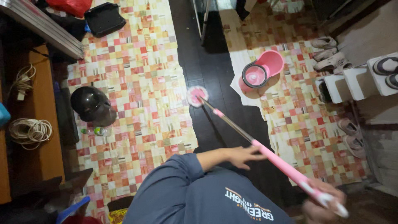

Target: The person mops a dark-colored floor section in a cluttered room using a pink spin mop. They repeatedly dip the mop into a pink bucket to wet it and then scrub the floor in a back-and-forth motion, moving around various items like shoes and a water jug.

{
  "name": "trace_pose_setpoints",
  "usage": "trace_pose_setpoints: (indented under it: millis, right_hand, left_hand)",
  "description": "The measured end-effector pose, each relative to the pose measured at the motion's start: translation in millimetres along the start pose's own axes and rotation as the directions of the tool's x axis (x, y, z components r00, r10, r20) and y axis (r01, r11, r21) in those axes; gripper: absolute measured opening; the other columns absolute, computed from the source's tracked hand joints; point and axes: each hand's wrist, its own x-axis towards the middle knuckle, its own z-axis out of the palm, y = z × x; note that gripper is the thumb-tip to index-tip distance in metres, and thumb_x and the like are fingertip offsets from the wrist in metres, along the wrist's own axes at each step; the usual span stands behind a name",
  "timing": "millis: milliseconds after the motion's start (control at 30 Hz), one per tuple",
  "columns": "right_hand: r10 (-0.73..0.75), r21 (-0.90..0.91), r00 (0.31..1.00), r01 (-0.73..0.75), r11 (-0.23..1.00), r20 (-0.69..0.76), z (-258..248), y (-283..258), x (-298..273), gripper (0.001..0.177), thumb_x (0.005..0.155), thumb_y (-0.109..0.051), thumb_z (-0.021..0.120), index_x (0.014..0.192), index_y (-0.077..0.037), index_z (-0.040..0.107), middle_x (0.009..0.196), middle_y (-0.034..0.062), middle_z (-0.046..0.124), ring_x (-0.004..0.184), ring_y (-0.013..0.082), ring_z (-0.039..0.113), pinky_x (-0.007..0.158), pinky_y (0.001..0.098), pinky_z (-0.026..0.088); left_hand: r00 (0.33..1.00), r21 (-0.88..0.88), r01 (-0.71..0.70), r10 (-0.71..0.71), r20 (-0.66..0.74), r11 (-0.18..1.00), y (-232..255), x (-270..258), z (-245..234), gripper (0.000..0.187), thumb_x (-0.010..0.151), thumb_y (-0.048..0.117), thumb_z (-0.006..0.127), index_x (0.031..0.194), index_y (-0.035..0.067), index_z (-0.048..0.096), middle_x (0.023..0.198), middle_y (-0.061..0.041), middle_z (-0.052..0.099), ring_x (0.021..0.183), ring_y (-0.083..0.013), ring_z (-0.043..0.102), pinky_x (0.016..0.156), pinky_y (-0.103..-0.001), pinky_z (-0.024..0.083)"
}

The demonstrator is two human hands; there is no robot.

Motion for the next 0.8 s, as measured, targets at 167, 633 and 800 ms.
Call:
trace_pose_setpoints:
  millis: [167, 633, 800]
  right_hand:
    - [0.282, -0.289, 0.929, -0.209, 0.934, 0.238, 108, 61, 7, 0.023, 0.102, -0.014, 0.058, 0.122, -0.001, 0.059, 0.132, 0.0184, 0.067, 0.128, 0.0274, 0.062, 0.112, 0.0395, 0.044]
    - [0.097, -0.028, 0.877, -0.096, 0.995, 0.471, 82, 101, 78, 0.017, 0.098, -0.002, 0.067, 0.114, -0.004, 0.063, 0.124, 0.0133, 0.070, 0.133, 0.0257, 0.060, 0.112, 0.0361, 0.046]
    - [0.516, -0.249, 0.821, -0.461, 0.852, 0.244, -147, 14, 66, 0.024, 0.098, -0.010, 0.069, 0.121, -0.004, 0.069, 0.122, 0.0107, 0.075, 0.083, 0.0202, 0.058, 0.076, 0.0347, 0.049]
  left_hand:
    - [0.847, -0.071, 0.211, -0.219, -0.484, 0.975, -45, -37, -25, 0.117, 0.073, 0.015, 0.081, 0.163, 0.005, 0.006, 0.171, -0.025, 0.000, 0.160, -0.0456, 0.003, 0.125, -0.061, 0.017]
    - [0.438, -0.334, 0.527, -0.586, -0.681, 0.782, -25, 44, 3, 0.118, 0.079, 0.025, 0.080, 0.162, 0.003, -0.001, 0.164, -0.035, 0.009, 0.151, -0.0490, 0.021, 0.119, -0.048, 0.032]
    - [0.694, 0.037, 0.641, -0.558, -0.456, 0.766, 51, 158, 71, 0.109, 0.080, 0.033, 0.083, 0.161, 0.020, 0.010, 0.166, -0.025, 0.008, 0.152, -0.0523, 0.013, 0.114, -0.068, 0.027]
